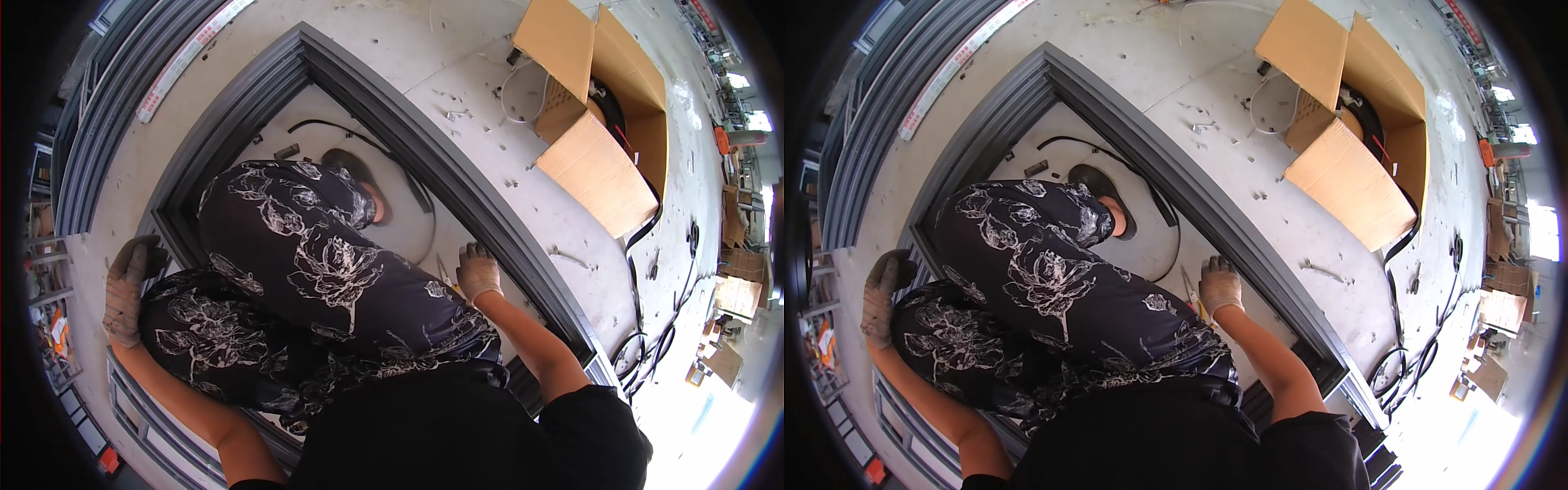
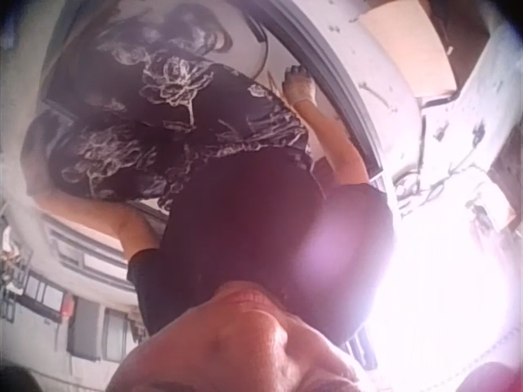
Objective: Installing a rubber gasket into an aluminum window frame using scissors.
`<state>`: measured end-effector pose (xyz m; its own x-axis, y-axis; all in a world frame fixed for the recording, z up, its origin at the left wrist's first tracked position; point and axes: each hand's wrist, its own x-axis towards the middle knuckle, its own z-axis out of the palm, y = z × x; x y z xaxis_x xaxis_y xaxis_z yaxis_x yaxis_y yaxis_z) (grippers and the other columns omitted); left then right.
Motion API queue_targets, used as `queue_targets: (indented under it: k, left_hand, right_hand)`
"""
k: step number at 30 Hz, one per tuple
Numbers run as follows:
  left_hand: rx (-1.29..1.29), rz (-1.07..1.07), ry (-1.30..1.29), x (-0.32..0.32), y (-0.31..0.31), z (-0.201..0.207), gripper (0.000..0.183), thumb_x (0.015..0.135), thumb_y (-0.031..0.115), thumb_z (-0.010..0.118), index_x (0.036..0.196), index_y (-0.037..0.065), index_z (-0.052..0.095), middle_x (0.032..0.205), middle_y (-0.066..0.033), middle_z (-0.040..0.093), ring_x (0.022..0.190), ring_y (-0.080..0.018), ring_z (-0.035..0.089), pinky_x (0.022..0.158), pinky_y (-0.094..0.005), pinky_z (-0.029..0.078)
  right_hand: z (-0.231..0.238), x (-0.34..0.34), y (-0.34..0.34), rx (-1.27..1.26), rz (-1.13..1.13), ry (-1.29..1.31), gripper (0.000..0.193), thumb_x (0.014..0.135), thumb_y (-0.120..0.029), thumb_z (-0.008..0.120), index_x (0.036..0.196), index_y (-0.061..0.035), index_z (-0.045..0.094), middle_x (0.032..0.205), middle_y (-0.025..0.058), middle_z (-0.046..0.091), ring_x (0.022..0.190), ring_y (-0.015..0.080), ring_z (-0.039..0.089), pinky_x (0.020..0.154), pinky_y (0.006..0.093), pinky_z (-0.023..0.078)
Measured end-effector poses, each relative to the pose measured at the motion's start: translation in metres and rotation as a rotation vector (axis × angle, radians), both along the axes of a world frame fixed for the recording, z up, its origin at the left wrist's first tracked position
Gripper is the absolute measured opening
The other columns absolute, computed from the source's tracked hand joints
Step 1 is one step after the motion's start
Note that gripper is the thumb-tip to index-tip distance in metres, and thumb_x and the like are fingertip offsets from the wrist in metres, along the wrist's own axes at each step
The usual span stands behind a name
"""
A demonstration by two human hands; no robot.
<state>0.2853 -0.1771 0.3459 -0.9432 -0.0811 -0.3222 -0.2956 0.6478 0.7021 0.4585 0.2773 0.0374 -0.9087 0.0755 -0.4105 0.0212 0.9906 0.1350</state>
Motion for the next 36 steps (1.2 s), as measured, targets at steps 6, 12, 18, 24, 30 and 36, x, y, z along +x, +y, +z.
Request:
queue_targets:
  k: [6,12,18,24,30,36]
  left_hand:
    - [-0.078,-0.035,0.003,0.002,-0.02,-0.007,0.044,0.092,0.039,0.048,0.109,0.0,0.059,0.089,-0.0087,0.062,0.085,-0.0156,0.059,0.081,-0.0283,0.046]
    - [-0.064,0.013,-0.016,0.005,-0.033,-0.018,0.043,0.093,0.038,0.047,0.109,0.0,0.058,0.089,-0.0086,0.062,0.084,-0.0156,0.059,0.08,-0.0277,0.046]
    - [-0.05,0.057,-0.016,0.011,-0.032,-0.018,0.042,0.093,0.036,0.046,0.11,0.0,0.058,0.09,-0.0091,0.062,0.083,-0.015,0.058,0.081,-0.0277,0.046]
    - [-0.018,0.108,-0.049,0.016,-0.046,-0.023,0.04,0.093,0.034,0.046,0.11,0.0,0.058,0.09,-0.0098,0.062,0.083,-0.0155,0.058,0.08,-0.0278,0.046]
    - [-0.026,0.099,-0.036,0.015,-0.04,-0.022,0.038,0.094,0.032,0.045,0.109,0.0,0.058,0.088,-0.0102,0.062,0.082,-0.016,0.059,0.079,-0.028,0.046]
    - [-0.087,0.092,-0.003,0.02,-0.039,-0.022,0.037,0.094,0.031,0.044,0.108,0.0,0.059,0.087,-0.0096,0.062,0.082,-0.016,0.059,0.078,-0.0284,0.045]
  right_hand:
    - [-0.027,0.039,0.021,-0.334,-0.613,-0.221,0.045,0.081,-0.028,0.055,0.12,-0.0048,0.051,0.126,0.0168,0.05,0.115,0.0324,0.05,0.095,0.0401,0.042]
    - [-0.052,0.01,0.03,-0.284,-0.821,-0.282,0.059,0.082,-0.039,0.053,0.129,-0.0038,0.044,0.132,0.0214,0.044,0.122,0.0334,0.043,0.1,0.0386,0.038]
    - [-0.07,-0.019,0.021,-0.188,-0.963,-0.234,0.068,0.085,-0.048,0.047,0.139,-0.0091,0.032,0.14,0.0166,0.036,0.125,0.0297,0.041,0.101,0.0382,0.037]
    - [-0.078,-0.068,0.001,-0.193,-1.081,-0.336,0.062,0.089,-0.052,0.034,0.132,-0.0083,0.045,0.139,0.0132,0.04,0.124,0.0276,0.044,0.099,0.0364,0.038]
    - [-0.095,-0.097,-0.018,-0.204,-0.815,-0.175,0.062,0.087,-0.047,0.042,0.135,-0.0079,0.039,0.141,0.0138,0.036,0.128,0.0279,0.038,0.102,0.0361,0.035]
    - [-0.081,-0.154,-0.063,-0.143,-0.456,-0.076,0.052,0.084,-0.033,0.052,0.129,-0.0076,0.047,0.136,0.0163,0.042,0.124,0.027,0.044,0.101,0.0359,0.037]
